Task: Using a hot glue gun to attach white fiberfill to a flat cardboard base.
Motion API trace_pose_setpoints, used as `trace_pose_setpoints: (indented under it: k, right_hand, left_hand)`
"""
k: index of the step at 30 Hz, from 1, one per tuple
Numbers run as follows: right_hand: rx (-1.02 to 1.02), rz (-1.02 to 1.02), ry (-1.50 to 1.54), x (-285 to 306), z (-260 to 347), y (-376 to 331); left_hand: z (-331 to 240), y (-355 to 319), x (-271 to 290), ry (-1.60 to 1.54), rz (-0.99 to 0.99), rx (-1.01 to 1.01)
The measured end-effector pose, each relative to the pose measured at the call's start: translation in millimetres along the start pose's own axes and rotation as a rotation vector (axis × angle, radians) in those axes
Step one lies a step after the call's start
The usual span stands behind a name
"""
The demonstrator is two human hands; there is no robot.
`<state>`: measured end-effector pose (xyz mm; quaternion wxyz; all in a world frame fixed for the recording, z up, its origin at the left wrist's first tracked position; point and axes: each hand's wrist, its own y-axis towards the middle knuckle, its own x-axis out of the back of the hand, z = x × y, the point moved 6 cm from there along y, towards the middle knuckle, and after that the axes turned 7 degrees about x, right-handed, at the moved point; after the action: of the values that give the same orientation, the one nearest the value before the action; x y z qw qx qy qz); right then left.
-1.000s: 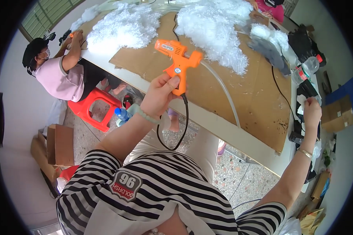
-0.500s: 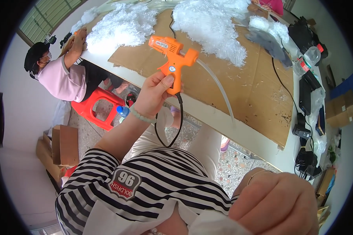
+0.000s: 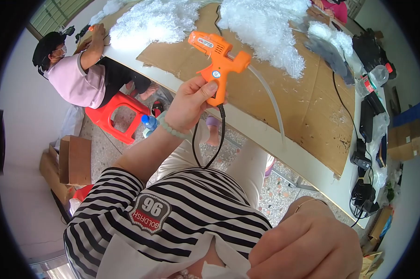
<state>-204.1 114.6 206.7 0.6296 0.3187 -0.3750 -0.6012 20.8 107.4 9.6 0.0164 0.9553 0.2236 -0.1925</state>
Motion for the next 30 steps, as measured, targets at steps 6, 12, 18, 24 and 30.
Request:
trace_pose_setpoints:
  k: [6,12,18,24,30]
  right_hand:
    - [0.197,0.239,-0.094,-17,-23,-4]
    - [0.064,0.638,0.173,-22,-17,-13]
    - [-0.316,0.153,0.347,8,-49,-3]
    - [-0.207,-0.147,0.361,11,-25,18]
    - [-0.171,-0.197,0.443,76,35,-54]
  left_hand:
    - [-4,-6,15,0.012,-0.035,-0.032]
    - [3,1,6,-0.026,0.012,-0.01]
    - [1,-6,-3,-0.002,0.016,-0.036]
    - [-2,-6,-6,-0.015,0.022,-0.035]
    - [-4,-6,8,0.006,-0.011,-0.003]
